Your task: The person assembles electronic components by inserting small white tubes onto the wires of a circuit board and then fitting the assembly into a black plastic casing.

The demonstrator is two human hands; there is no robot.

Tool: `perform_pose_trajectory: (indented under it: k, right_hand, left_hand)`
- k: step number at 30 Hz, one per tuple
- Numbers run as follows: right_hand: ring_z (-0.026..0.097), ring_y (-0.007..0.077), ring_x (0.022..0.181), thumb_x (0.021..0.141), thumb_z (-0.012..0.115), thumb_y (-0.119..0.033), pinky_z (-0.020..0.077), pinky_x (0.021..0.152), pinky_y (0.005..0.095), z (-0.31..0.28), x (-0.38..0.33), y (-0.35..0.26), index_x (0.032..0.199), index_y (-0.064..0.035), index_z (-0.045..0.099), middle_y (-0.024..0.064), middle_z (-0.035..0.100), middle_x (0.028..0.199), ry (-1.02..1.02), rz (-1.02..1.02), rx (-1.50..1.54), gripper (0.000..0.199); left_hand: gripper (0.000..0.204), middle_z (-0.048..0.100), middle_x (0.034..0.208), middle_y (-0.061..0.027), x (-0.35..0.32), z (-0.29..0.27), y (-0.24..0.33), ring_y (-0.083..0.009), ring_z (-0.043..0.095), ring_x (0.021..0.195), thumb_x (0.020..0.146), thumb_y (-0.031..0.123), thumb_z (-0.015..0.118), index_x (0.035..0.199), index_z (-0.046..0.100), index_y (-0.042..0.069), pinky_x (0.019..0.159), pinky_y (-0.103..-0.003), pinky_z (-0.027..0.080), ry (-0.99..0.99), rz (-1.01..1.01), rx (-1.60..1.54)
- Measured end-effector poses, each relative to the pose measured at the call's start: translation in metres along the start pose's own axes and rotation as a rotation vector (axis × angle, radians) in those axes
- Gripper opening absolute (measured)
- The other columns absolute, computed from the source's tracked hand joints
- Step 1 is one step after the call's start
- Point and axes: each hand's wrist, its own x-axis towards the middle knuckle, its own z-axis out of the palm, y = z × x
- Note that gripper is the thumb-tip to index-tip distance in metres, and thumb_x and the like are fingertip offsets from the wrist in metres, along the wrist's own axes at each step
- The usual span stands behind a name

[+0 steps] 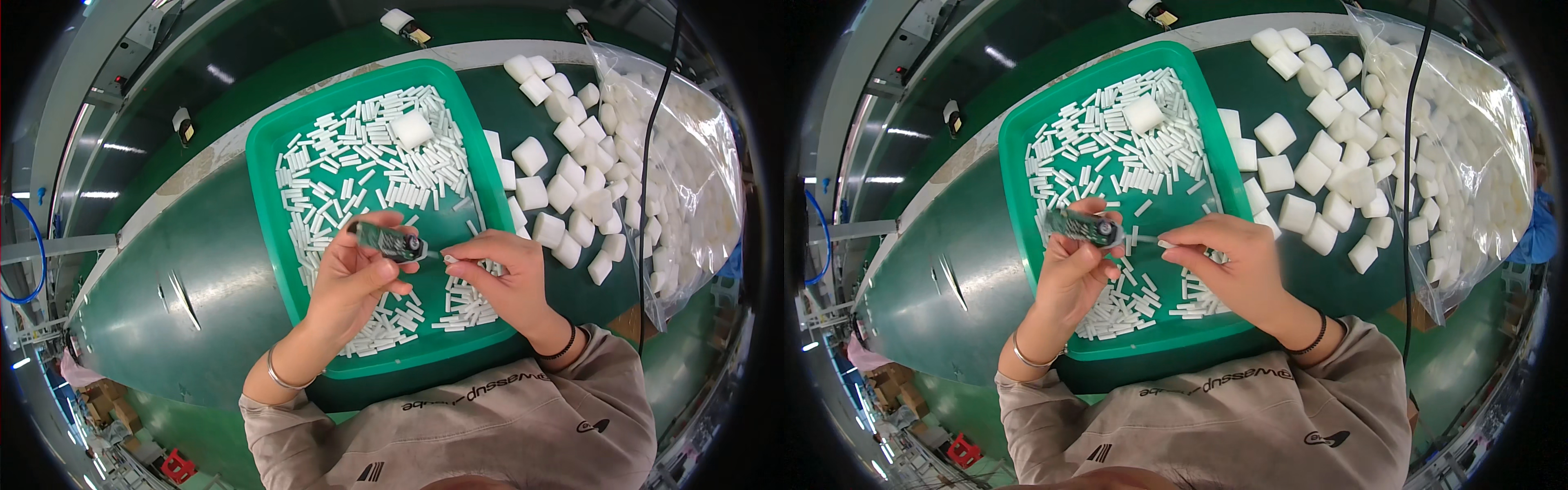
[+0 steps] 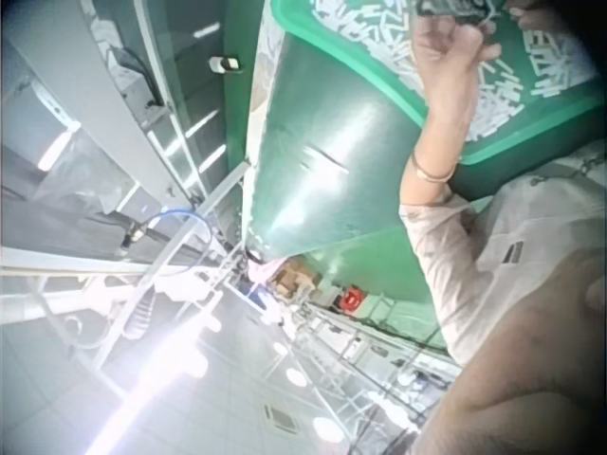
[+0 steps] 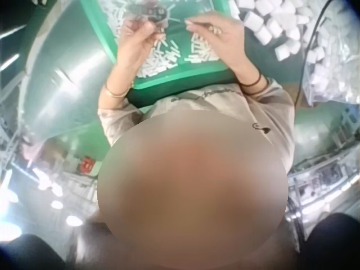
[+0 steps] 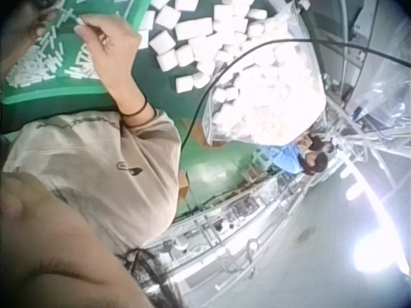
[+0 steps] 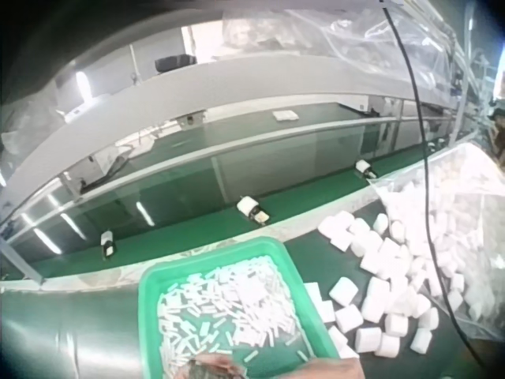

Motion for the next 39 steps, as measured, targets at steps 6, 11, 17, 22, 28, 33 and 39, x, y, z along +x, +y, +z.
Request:
perform_pose_trajectory:
  k: [6,11,17,22,28,33,39]
  right_hand:
    - [0.058,0.0139,0.057,0.067,0.068,-0.002,0.0442,0.051,0.0219,-0.002,-0.001,-0.001,0.082,-0.0028,0.065,0.0083,0.061,0.07,-0.022,-0.034,-0.01,0.015]
    - [0.058,0.0134,0.056,0.068,0.068,-0.001,0.0439,0.051,0.0219,-0.001,-0.001,-0.001,0.08,-0.0028,0.065,0.0073,0.061,0.069,-0.004,-0.055,-0.01,0.013]
    - [0.054,0.0123,0.052,0.067,0.068,-0.002,0.0413,0.047,0.0215,0.0,-0.002,0.001,0.079,-0.0026,0.065,0.0066,0.06,0.066,-0.035,-0.105,-0.013,0.012]
    - [0.053,0.0116,0.05,0.068,0.068,-0.001,0.04,0.046,0.0215,0.001,-0.003,0.0,0.078,-0.0023,0.064,0.0059,0.058,0.063,-0.008,-0.053,0.003,0.011]
    - [0.052,0.0116,0.05,0.068,0.067,-0.002,0.0398,0.045,0.0218,0.002,-0.004,-0.002,0.078,-0.0019,0.063,0.0055,0.056,0.062,-0.014,-0.022,-0.061,0.01]
    - [0.053,0.0131,0.052,0.068,0.067,-0.003,0.0405,0.047,0.023,-0.001,-0.002,-0.002,0.077,-0.0023,0.063,0.0054,0.056,0.063,-0.014,-0.034,-0.09,0.01]
    - [0.053,0.0149,0.056,0.065,0.069,-0.003,0.0412,0.049,0.0252,-0.008,-0.002,0.0,0.077,-0.0046,0.064,0.0047,0.056,0.062,0.161,-0.248,-0.084,0.013]
  left_hand:
    - [0.045,0.052,0.11,-0.016,-0.001,-0.004,-0.007,-0.0195,0.06,0.085,0.079,0.012,0.061,0.117,0.04,0.001,0.064,-0.027,0.055,-0.011,0.036,-0.03]
    - [0.047,0.05,0.112,-0.0177,-0.001,-0.005,-0.007,-0.0193,0.06,0.082,0.08,0.018,0.061,0.118,0.039,0.0,0.064,-0.028,0.055,0.004,0.098,-0.1]
    - [0.046,0.051,0.11,-0.0168,0.001,-0.005,-0.008,-0.0209,0.059,0.082,0.078,0.015,0.063,0.116,0.041,0.0,0.065,-0.031,0.056,-0.023,0.091,-0.06]
    - [0.043,0.053,0.106,-0.015,0.002,-0.001,-0.008,-0.021,0.059,0.082,0.076,0.012,0.064,0.112,0.044,0.001,0.065,-0.032,0.055,-0.014,0.125,0.012]
    - [0.039,0.054,0.103,-0.0147,0.002,0.0,-0.008,-0.0207,0.06,0.08,0.074,0.008,0.065,0.107,0.046,0.001,0.065,-0.033,0.055,-0.041,0.121,0.055]
    - [0.039,0.056,0.098,-0.0155,0.001,0.005,-0.005,-0.019,0.06,0.082,0.073,0.001,0.064,0.106,0.044,0.0,0.069,-0.031,0.054,-0.033,0.095,0.232]
    - [0.035,0.058,0.093,-0.0108,-0.002,0.012,-0.003,-0.0148,0.059,0.081,0.07,0.0,0.068,0.1,0.05,-0.001,0.071,-0.025,0.05,0.005,0.083,0.651]
